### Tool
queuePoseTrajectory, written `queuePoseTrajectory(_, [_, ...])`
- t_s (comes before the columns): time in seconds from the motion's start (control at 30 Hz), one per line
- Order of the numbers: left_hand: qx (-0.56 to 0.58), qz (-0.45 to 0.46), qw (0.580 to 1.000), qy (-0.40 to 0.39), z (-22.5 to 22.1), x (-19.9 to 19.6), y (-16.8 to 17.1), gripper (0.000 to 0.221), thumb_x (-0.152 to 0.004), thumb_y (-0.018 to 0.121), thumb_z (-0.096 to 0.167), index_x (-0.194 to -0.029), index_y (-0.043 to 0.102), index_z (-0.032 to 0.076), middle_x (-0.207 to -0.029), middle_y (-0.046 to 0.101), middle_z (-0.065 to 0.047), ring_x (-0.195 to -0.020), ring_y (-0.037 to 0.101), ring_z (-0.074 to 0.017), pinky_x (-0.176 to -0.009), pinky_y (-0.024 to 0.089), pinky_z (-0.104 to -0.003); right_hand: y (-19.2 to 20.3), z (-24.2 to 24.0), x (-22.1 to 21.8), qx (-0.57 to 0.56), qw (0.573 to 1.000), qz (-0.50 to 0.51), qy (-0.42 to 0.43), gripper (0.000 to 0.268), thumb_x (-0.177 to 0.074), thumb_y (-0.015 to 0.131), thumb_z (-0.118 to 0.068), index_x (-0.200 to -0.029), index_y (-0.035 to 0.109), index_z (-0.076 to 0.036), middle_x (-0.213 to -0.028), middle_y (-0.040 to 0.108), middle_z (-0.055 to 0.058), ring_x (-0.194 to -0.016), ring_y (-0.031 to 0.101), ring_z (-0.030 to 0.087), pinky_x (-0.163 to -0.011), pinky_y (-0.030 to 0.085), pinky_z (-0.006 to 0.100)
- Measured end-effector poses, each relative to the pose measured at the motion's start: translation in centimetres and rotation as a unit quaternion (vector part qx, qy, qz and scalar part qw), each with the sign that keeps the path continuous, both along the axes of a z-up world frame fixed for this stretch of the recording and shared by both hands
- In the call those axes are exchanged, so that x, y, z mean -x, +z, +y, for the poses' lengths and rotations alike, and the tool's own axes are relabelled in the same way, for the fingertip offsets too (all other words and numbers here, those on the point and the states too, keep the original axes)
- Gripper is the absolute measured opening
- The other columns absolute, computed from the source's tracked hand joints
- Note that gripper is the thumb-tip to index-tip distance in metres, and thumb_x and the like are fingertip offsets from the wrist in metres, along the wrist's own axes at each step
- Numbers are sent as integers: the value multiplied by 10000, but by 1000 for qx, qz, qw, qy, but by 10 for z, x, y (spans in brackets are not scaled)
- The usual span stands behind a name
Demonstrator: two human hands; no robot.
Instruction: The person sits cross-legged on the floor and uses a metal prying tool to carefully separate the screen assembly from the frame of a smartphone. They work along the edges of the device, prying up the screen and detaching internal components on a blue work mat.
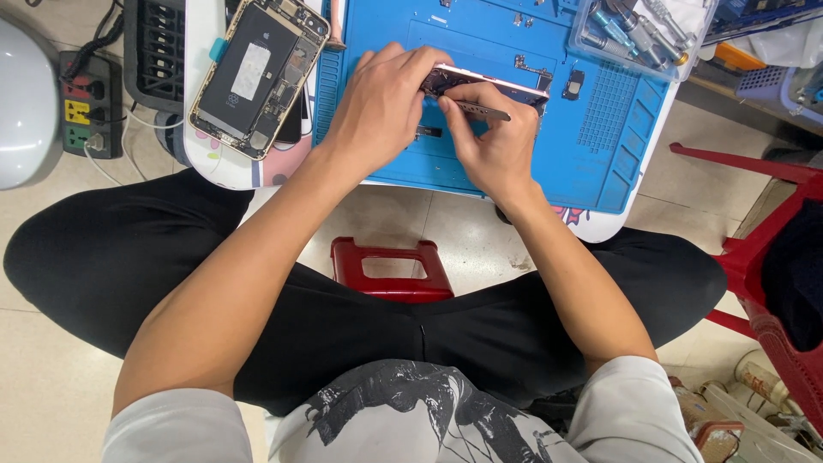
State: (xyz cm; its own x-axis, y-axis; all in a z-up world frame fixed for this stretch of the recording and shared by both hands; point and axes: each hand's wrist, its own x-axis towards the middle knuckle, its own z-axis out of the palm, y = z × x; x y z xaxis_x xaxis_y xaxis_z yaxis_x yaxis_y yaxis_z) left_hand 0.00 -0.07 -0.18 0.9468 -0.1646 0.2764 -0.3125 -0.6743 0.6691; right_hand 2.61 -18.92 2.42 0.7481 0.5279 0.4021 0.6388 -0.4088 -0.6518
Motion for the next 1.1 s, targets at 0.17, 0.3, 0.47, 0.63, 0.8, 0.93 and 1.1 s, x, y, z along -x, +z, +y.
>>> queuePoseTrajectory(0.17, [-7,0,1000,0,2,1,0,448,-871,619,-130,-1253,596,103,-1050,734,-75,-952,605,-345,-783,440,-473,-2,1,1,-2,1000,10,-11,39,-1054,716,-34,-1019,717,-18,-867,751,80,-699,711,178,-622,550,275])
queuePoseTrajectory(0.3, [2,23,1000,-7,4,-4,6,403,-899,598,-118,-1236,598,103,-1021,723,-99,-960,615,-350,-800,449,-470,-1,3,-4,-24,1000,12,-4,21,-1034,723,-2,-1023,716,15,-892,756,109,-741,726,206,-694,629,293])
queuePoseTrajectory(0.47, [10,28,999,-14,2,-4,6,394,-915,597,-98,-1251,582,107,-1046,702,-93,-960,605,-358,-814,446,-473,6,0,-2,-41,999,35,-3,37,-1028,721,4,-1009,732,34,-906,758,122,-766,734,213,-692,642,301])
queuePoseTrajectory(0.63, [1,65,998,-5,0,-4,8,413,-936,648,-54,-1317,598,96,-1032,715,-113,-983,621,-363,-858,468,-502,4,-7,0,-32,998,44,-23,31,-1011,748,-24,-1011,749,6,-920,777,100,-738,738,206,-663,614,289])
queuePoseTrajectory(0.8, [15,54,998,-11,2,-5,5,417,-938,648,-62,-1320,613,103,-1022,726,-120,-975,640,-347,-855,479,-473,6,-9,1,-29,997,59,-29,11,-995,758,-25,-1005,761,-22,-856,786,108,-678,754,229,-570,576,276])
queuePoseTrajectory(0.93, [-6,67,998,-19,-2,-2,9,377,-970,638,-47,-1318,597,90,-1085,715,-103,-989,600,-369,-825,452,-491,16,-26,11,-22,996,76,-36,65,-1010,768,-68,-1014,762,-4,-937,787,83,-742,745,189,-635,648,280])
queuePoseTrajectory(1.1, [-3,79,996,-32,1,-15,18,408,-963,643,-45,-1352,601,70,-1090,699,-146,-1009,613,-371,-882,456,-502,47,-73,11,-12,989,111,-96,60,-1021,739,-59,-1004,764,-7,-898,795,101,-829,782,195,-700,640,280])
